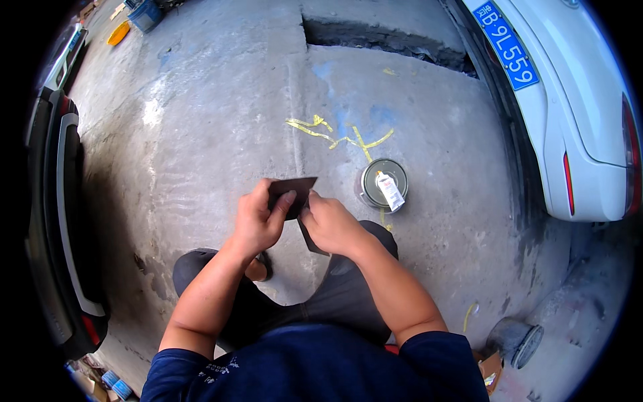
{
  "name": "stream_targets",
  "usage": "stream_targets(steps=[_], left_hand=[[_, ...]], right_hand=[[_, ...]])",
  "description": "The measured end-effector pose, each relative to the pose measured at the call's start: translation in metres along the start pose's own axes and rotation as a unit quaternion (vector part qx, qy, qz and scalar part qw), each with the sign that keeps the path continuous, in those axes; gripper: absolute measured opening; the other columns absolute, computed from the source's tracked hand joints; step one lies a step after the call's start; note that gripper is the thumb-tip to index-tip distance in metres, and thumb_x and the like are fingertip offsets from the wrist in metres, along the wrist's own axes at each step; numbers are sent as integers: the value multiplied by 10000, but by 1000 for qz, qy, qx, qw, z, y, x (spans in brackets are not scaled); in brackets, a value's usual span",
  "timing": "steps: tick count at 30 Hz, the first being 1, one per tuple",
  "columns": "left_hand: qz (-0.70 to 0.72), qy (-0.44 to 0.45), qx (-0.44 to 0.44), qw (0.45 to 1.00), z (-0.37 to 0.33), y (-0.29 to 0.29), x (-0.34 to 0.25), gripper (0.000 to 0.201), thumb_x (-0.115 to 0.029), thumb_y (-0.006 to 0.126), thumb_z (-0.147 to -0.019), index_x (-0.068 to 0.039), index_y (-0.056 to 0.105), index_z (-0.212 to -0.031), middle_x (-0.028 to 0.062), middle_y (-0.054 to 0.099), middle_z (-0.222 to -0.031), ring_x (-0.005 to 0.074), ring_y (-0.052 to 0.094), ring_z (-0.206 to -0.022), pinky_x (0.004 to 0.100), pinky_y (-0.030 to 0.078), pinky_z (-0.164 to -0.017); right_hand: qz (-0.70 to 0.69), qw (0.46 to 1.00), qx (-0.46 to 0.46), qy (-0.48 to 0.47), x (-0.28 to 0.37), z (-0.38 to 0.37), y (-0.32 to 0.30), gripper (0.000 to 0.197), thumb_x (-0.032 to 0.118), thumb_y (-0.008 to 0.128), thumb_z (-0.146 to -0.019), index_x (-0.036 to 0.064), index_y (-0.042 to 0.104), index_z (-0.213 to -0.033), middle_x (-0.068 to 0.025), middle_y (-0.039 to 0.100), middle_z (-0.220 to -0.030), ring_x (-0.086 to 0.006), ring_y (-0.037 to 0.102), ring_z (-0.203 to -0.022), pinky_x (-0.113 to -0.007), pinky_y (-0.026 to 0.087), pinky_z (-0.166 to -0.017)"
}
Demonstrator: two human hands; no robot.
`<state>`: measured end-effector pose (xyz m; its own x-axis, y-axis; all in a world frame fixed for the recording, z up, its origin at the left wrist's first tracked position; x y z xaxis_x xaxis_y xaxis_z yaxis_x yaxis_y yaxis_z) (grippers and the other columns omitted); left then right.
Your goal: The person handles two sanding pads, rubbing them together to clean the surfaces. They then walk to the rear of a beige SUV and touch the body filler on the trunk lid. Finally, they scoop a beige paste from a can onto a sanding pad and squeeze a white tube of liquid onto the same pad.
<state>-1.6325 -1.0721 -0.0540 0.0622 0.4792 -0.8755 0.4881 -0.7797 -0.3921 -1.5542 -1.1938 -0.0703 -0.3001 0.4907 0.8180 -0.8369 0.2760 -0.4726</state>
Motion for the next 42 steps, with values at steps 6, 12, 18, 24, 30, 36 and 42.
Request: stream_targets(steps=[6,12,18,24,30,36,42], left_hand=[[344,-267,-130,891,9,-2,36,223,-42,545,-927,-12,490,-1141,83,625,-1028,141,596,-892,284,491,-797],[386,-288,-167,860,24,14,33,245,-17,537,-926,-6,480,-1164,81,612,-1073,134,579,-966,285,473,-859],[338,-225,-87,910,23,21,22,238,-32,557,-926,-14,492,-1154,60,617,-1049,105,567,-937,266,468,-836],[356,-229,-131,897,4,-3,32,234,-43,549,-933,-13,492,-1158,58,629,-1014,111,590,-908,265,484,-806],[332,-217,-70,915,13,10,25,253,-17,543,-925,-14,492,-1173,51,621,-1028,109,574,-924,273,471,-838],[334,-234,-118,905,4,-4,32,248,-19,548,-923,-16,497,-1166,56,617,-1037,110,574,-936,276,472,-838],[376,-279,-128,875,-1,-10,31,227,-39,544,-930,-22,503,-1153,73,623,-1038,120,594,-899,279,490,-810]], right_hand=[[-174,970,-153,-77,-7,5,-18,413,191,512,-941,-36,466,-1283,-158,667,-1011,-231,651,-956,-345,480,-858],[-171,952,-199,-156,0,9,4,479,204,496,-963,-16,395,-1377,-169,613,-1186,-225,580,-1127,-325,424,-960],[-181,962,-169,-113,-3,-1,5,483,207,485,-969,-12,378,-1386,-168,634,-1137,-231,631,-1011,-320,470,-875],[-134,950,-224,-172,7,5,11,481,222,472,-980,-12,380,-1390,-168,642,-1104,-184,630,-917,-296,473,-832],[-186,959,-184,-112,0,-6,7,489,243,469,-987,-40,390,-1377,-155,644,-1066,-139,591,-796,-268,469,-800],[-174,938,-236,-188,6,-4,18,492,230,484,-984,-26,381,-1391,-116,651,-1030,-134,596,-935,-266,453,-860],[-215,940,-203,-169,7,-6,6,508,237,496,-982,-18,373,-1403,-98,641,-1088,-124,578,-970,-259,444,-873]])
Point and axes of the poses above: each hand's wrist, its own z-axis away from the middle knuckle, its own y-axis out of the palm, x = y × z, the point moved 5 cm from there along -z, towards the middle knuckle
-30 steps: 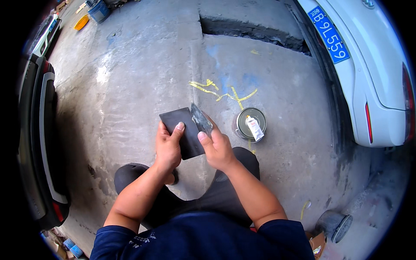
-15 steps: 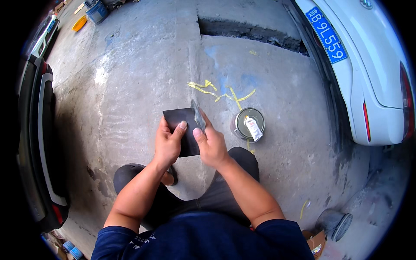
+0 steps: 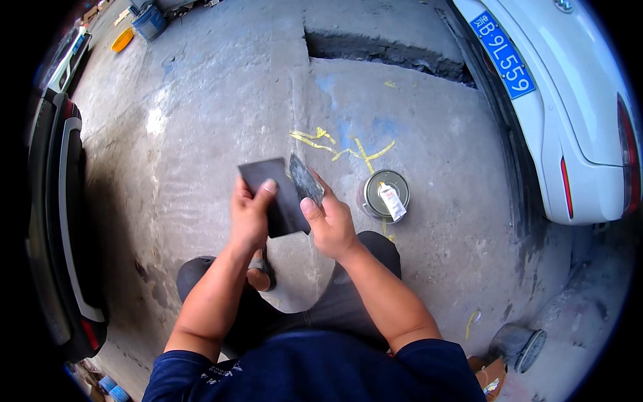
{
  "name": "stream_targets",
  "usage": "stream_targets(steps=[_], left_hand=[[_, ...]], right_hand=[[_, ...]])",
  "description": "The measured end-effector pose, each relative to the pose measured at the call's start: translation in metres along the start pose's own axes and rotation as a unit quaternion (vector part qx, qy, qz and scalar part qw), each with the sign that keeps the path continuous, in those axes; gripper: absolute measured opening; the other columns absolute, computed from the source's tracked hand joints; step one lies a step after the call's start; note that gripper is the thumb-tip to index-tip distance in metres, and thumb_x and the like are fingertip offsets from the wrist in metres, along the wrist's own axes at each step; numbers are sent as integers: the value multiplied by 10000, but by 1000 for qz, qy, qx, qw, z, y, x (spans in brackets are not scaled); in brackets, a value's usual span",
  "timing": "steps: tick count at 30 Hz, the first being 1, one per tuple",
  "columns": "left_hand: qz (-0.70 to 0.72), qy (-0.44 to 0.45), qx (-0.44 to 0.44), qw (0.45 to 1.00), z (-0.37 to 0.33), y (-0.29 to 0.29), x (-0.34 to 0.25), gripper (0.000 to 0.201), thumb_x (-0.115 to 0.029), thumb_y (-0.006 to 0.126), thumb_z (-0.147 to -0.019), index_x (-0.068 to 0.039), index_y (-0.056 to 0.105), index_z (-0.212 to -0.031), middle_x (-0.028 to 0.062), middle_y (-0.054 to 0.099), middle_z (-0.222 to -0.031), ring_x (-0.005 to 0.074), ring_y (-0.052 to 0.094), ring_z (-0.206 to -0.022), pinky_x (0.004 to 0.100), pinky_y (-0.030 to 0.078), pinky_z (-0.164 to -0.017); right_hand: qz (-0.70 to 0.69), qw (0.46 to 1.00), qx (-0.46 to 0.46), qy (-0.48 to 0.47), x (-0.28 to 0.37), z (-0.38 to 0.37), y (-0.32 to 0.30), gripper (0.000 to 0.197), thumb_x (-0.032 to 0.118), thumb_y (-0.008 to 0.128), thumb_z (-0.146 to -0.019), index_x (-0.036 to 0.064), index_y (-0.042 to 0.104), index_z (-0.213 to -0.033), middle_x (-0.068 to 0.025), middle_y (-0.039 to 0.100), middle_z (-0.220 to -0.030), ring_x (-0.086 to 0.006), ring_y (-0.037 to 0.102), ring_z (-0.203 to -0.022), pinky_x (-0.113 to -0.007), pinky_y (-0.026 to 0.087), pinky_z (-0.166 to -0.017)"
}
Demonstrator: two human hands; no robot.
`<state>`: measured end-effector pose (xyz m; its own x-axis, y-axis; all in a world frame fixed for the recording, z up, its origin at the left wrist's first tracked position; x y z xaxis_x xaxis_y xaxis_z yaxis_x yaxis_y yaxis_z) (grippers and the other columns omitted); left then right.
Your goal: The person handles two sanding pads, rubbing them together to clean the surfaces. They then walk to the rear of a beige SUV and touch the body filler on the trunk lid. Finally, they scoop a beige paste from a can onto a sanding pad and squeeze a white tube of liquid onto the same pad.
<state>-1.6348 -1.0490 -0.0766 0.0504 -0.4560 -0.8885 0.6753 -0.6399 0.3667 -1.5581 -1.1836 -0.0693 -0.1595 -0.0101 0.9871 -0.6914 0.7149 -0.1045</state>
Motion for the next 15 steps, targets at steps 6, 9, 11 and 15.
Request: stream_targets(steps=[6,9,11,15], left_hand=[[-64,41,65,995,5,9,9,249,-49,578,-918,-9,494,-1149,64,618,-1063,119,577,-955,282,471,-869],[-47,38,59,996,3,8,8,235,-35,562,-919,-10,500,-1145,55,619,-1038,113,575,-938,274,472,-834],[6,8,13,1000,-10,-2,2,225,-47,560,-925,-10,504,-1140,55,621,-1025,112,578,-926,269,474,-810],[-54,59,35,996,-4,5,0,233,-37,561,-922,-13,509,-1148,54,617,-1042,111,574,-941,268,463,-840]], right_hand=[[-3,1000,-8,16,-4,-5,7,497,231,490,-981,-25,378,-1393,-110,627,-1144,-147,574,-1032,-278,434,-912],[-8,999,25,32,-6,-7,-1,493,224,483,-983,-34,376,-1389,-111,625,-1150,-170,582,-1050,-287,425,-934],[-13,1000,1,-21,2,-7,-4,498,226,485,-982,-27,373,-1396,-114,619,-1162,-177,576,-1067,-288,418,-942],[-7,1000,-2,19,-3,-1,12,520,222,500,-977,-22,353,-1412,-119,599,-1195,-161,547,-1097,-289,402,-962]])
Point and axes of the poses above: each hand's wrist, its own z-axis away from the middle knuckle, its own y-axis out of the palm, x = y × z, the point moved 5 cm from there along -z, towards the middle knuckle
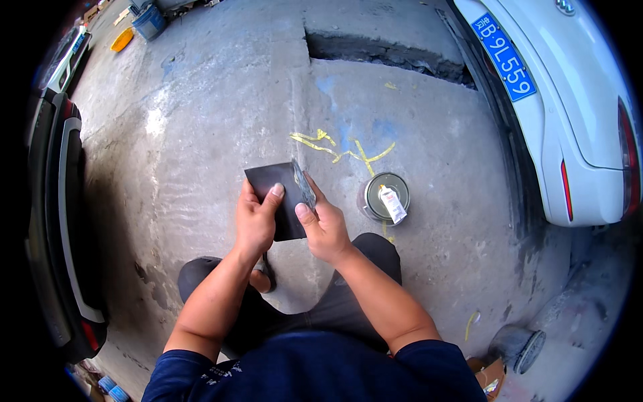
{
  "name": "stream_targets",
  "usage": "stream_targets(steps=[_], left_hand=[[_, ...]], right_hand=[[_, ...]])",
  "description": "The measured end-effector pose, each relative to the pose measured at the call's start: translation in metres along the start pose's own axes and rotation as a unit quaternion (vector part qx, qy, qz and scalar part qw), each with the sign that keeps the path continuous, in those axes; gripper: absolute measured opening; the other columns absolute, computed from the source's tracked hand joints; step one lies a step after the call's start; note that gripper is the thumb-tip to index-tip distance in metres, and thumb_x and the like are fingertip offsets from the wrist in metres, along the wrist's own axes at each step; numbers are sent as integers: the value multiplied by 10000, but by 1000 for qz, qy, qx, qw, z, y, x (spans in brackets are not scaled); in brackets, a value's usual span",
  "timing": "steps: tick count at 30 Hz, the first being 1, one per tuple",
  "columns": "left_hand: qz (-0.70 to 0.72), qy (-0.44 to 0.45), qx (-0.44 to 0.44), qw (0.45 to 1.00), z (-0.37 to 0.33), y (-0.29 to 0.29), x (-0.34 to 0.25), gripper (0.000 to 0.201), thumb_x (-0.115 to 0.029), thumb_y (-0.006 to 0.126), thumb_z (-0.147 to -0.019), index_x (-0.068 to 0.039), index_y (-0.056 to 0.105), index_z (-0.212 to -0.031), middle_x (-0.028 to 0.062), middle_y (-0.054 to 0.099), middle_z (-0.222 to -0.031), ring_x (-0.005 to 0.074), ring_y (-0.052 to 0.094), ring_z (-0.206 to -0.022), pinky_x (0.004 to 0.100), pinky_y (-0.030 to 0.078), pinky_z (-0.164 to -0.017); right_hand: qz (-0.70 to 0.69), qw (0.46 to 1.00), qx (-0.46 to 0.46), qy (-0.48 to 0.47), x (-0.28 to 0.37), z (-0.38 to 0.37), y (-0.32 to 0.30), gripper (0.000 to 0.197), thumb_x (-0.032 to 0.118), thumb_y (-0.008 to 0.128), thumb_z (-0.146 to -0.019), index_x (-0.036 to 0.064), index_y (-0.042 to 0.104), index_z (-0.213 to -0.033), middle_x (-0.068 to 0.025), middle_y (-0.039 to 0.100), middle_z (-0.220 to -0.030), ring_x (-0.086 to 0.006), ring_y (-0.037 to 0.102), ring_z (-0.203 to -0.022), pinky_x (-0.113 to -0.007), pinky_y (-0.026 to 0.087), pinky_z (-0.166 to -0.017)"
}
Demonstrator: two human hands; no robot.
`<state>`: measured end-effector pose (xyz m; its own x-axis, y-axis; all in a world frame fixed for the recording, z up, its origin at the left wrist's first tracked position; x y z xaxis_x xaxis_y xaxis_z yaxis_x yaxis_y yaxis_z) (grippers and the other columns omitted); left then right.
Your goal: The person handles two sanding pads, rubbing them together to clean the surfaces. They then walk to the rear of a beige SUV and touch the body filler on the trunk lid. Finally, they scoop a beige paste from a can onto a sanding pad and squeeze a white tube of liquid onto the same pad.
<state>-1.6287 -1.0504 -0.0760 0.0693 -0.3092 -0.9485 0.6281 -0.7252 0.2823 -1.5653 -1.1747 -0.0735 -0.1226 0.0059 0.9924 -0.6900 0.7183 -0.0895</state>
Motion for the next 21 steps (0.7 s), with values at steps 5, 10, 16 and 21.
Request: stream_targets(steps=[5,10,16,21], left_hand=[[-16,24,56,998,-2,2,-4,233,-36,567,-919,-10,506,-1143,55,619,-1033,111,579,-927,268,472,-832],[42,-8,-24,999,-8,-4,-2,230,-58,568,-927,-7,507,-1143,64,623,-1012,119,589,-914,275,490,-813],[-22,44,70,996,-2,1,-6,240,-41,568,-924,-13,508,-1155,56,612,-1048,108,569,-952,262,467,-842],[18,25,-9,999,-13,-5,-10,217,-44,563,-925,-13,518,-1135,55,622,-1021,105,576,-922,256,471,-821]], right_hand=[[20,991,122,51,1,-11,-13,532,223,509,-971,-31,346,-1410,-118,626,-1145,-150,578,-1017,-292,439,-910],[41,997,58,-19,3,-2,-7,530,203,512,-963,-32,346,-1408,-160,597,-1198,-172,565,-1074,-301,418,-946],[81,976,185,88,10,-13,-15,476,206,504,-952,-11,402,-1363,-194,607,-1157,-260,620,-1030,-343,455,-906],[111,990,69,-44,16,-6,-10,521,149,517,-927,-3,366,-1402,-245,585,-1174,-320,613,-1046,-367,452,-911]])
Point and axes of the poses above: each hand's wrist, its own z-axis away from the middle knuckle, its own y-axis out of the palm, x = y × z, the point moved 5 cm from there along -z, towards the middle knuckle
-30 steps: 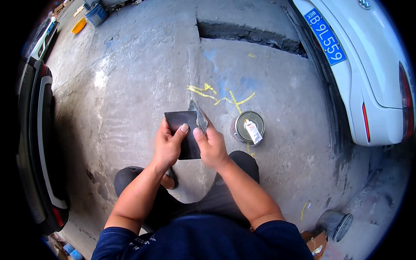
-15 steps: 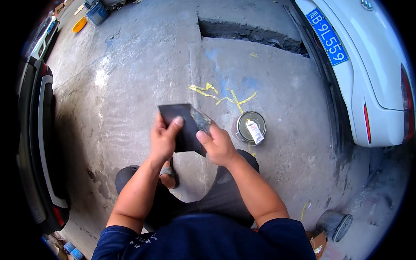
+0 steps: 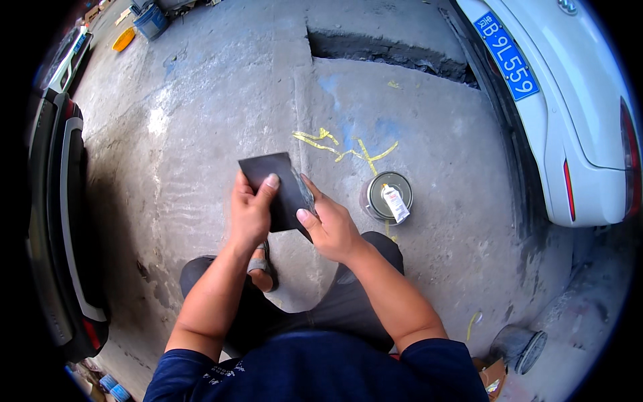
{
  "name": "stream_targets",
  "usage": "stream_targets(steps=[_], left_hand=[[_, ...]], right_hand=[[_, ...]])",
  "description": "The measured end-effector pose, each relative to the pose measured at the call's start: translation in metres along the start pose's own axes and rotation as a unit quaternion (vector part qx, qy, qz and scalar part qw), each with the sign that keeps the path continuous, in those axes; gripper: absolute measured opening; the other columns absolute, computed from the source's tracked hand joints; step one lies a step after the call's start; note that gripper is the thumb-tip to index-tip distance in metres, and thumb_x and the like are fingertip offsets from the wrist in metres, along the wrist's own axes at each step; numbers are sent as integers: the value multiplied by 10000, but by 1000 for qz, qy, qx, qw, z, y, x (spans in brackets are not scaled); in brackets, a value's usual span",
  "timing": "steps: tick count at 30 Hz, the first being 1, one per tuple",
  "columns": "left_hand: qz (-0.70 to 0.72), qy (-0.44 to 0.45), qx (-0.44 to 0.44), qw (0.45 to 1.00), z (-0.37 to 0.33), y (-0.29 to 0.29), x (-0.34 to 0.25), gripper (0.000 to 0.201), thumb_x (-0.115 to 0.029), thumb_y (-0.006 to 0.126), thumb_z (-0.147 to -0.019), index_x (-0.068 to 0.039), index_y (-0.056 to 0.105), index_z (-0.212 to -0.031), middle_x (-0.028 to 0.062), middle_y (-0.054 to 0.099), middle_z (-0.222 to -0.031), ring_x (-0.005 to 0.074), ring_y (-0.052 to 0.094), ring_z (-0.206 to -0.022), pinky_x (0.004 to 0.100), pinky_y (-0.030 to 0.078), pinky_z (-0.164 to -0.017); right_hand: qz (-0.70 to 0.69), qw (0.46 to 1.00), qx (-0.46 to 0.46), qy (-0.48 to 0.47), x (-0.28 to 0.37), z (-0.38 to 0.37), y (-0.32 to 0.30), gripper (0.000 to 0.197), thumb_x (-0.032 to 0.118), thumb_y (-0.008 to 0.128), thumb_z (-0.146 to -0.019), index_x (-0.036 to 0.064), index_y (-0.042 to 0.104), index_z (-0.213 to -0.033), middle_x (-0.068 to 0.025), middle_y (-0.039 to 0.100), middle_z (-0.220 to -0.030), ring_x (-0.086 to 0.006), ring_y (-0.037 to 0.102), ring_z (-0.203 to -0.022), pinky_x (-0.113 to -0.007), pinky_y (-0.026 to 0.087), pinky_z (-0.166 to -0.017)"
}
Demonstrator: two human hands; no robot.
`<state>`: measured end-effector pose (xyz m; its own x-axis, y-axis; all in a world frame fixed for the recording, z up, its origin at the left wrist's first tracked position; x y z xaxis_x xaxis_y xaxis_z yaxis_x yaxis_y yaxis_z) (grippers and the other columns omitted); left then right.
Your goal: The person handles two sanding pads, rubbing them together to clean the surfaces. They then walk to the rear of a beige SUV and touch the body filler on the trunk lid. Finally, they scoop a beige paste from a can onto a sanding pad and squeeze a white tube of liquid onto the same pad.
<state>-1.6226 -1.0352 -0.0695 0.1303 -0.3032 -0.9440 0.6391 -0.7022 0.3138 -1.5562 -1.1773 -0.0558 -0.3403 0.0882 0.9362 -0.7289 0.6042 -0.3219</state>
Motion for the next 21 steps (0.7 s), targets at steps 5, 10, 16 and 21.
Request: stream_targets(steps=[5,10,16,21], left_hand=[[-87,12,93,992,9,7,5,206,-43,568,-922,-11,524,-1120,50,618,-1023,101,566,-928,252,466,-816],[25,-36,-12,999,-9,-19,-2,275,-86,570,-934,-6,472,-1177,76,608,-1055,122,576,-946,291,478,-850],[-31,-29,46,998,-7,-17,4,257,-69,561,-934,1,477,-1167,67,605,-1064,111,563,-949,283,461,-857],[-101,-37,112,988,-1,-11,15,257,-61,562,-928,0,485,-1166,52,600,-1045,98,548,-929,270,455,-833]], right_hand=[[23,979,156,129,-7,-9,-3,485,170,503,-941,6,393,-1383,-207,621,-1092,-283,618,-1016,-346,462,-873],[-105,974,36,199,-48,-5,-38,392,168,515,-952,13,468,-1310,-40,620,-1028,-85,561,-953,-272,464,-843],[-196,933,138,270,-62,13,-41,486,111,612,-909,-34,429,-1335,-95,570,-1231,-138,547,-1111,-302,422,-974],[-327,924,16,198,-36,-64,-76,336,118,577,-926,-19,504,-1224,-87,639,-1089,-127,609,-962,-289,480,-878]])
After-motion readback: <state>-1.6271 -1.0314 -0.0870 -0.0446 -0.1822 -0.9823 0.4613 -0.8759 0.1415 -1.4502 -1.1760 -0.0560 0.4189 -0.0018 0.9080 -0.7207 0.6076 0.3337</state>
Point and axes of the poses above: each hand's wrist, its own z-axis away from the middle knuckle, its own y-axis out of the palm, x = y × z, the point moved 5 cm from there along -z, towards the middle knuckle
